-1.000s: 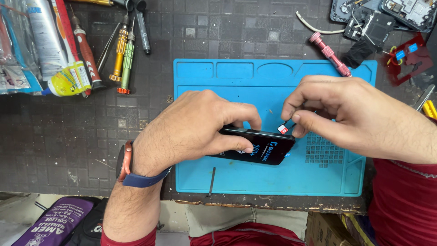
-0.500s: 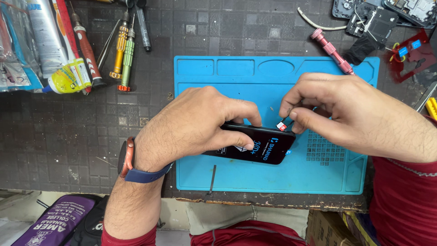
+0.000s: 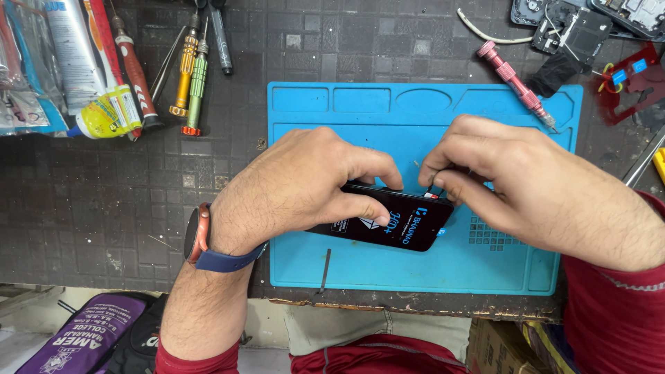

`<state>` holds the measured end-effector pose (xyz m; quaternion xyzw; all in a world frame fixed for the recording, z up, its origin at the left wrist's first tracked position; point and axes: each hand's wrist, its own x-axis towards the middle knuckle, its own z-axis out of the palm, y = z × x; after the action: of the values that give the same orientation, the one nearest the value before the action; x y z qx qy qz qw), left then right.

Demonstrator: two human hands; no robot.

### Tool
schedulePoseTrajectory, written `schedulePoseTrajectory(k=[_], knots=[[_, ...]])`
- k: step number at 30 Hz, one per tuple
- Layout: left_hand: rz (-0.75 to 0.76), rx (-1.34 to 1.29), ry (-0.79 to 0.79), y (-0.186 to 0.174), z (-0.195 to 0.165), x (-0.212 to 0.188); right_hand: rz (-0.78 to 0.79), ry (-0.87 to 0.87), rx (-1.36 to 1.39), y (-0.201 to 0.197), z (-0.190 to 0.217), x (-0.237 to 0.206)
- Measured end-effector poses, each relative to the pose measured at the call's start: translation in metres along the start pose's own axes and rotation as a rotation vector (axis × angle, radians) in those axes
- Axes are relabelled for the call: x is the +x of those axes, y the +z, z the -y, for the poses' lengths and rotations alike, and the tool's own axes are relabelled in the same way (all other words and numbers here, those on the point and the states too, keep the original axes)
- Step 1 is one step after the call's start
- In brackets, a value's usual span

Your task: The person repairs a smartphone at a workbench. They use a screwdriver to remove screws from the opened phone, detach the back cover and battery area, power the phone on and tap its screen to test it, then reassemble the back cover and drive screws back in with the screwdriver.

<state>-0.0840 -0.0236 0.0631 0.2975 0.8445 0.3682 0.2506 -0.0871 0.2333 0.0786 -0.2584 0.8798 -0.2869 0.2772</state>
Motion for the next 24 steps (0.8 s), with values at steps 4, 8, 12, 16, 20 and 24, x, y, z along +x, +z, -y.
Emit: schedulePoseTrajectory(k=[4, 8, 12, 16, 20, 24], knots=[[0.015, 0.004, -0.010, 0.000, 0.000, 0.001, -0.003, 0.005, 0.013, -0.001, 0.001, 0.001], [0.035, 0.029, -0.035, 0.003, 0.000, 0.005, -0.021, -0.028, 0.051, -0.003, -0.004, 0.002], [0.046, 0.032, -0.050, 0.004, 0.000, 0.007, -0.047, 0.066, 0.093, -0.002, -0.006, 0.003], [0.029, 0.029, -0.020, 0.006, 0.000, 0.006, -0.050, 0.151, 0.151, 0.001, -0.004, 0.001], [-0.028, 0.066, 0.053, 0.006, 0.001, 0.001, -0.072, 0.133, 0.198, 0.010, 0.001, -0.004], [-0.078, 0.040, 0.084, 0.007, 0.004, -0.002, -0.162, 0.254, 0.200, 0.020, 0.004, -0.012]])
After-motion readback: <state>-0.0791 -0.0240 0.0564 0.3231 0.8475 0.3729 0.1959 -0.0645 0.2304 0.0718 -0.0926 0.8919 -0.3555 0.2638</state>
